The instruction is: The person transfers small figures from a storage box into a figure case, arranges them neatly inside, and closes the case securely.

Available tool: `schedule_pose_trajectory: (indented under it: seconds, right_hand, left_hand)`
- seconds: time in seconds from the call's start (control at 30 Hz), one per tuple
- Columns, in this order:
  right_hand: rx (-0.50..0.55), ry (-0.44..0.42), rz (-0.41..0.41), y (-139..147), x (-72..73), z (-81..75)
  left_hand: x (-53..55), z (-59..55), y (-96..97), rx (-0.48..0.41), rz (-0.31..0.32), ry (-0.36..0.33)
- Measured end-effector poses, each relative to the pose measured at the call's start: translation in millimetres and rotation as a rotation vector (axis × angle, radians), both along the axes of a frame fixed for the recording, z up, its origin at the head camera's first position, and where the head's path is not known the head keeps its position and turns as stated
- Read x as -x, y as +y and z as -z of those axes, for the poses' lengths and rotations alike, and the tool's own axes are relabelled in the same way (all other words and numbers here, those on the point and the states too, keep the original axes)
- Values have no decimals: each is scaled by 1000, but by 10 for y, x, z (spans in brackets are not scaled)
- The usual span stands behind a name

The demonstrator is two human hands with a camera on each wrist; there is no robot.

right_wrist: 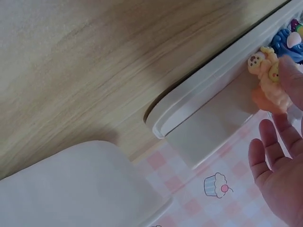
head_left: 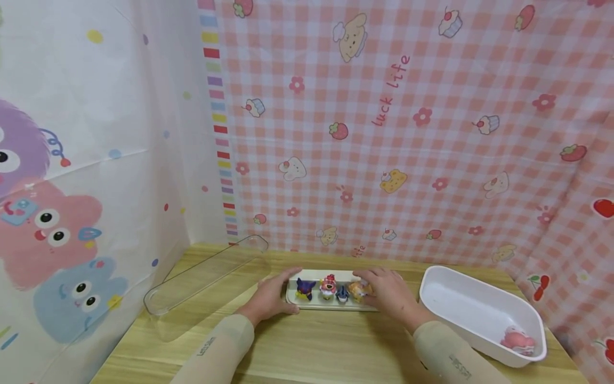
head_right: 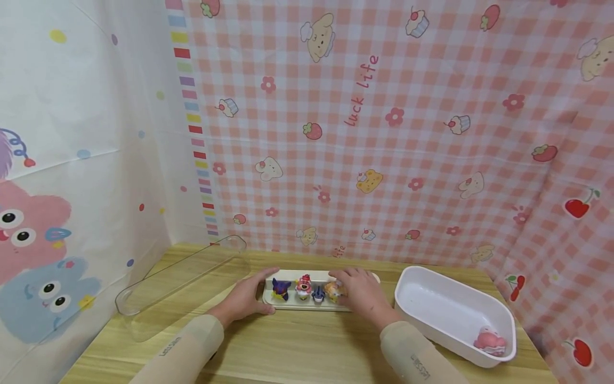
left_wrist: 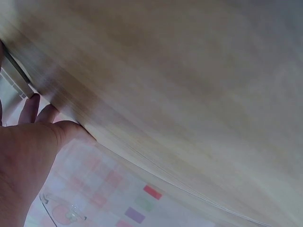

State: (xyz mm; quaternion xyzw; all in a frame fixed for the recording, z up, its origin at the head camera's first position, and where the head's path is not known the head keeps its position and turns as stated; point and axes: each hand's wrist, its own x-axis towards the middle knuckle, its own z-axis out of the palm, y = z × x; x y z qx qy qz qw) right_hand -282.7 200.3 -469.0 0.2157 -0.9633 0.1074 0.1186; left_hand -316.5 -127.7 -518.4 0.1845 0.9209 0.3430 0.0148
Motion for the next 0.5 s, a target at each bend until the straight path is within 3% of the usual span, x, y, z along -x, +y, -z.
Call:
schedule_pose_trajectory:
  seconds: [0.2,0.5]
  right_hand:
    - [7,24,-59,15,15,18]
    - [-12,28,-53,53,10,24]
  left_hand:
    - [18,12,6,8,0,-5]
    - [3,-7,31,-6,5,0]
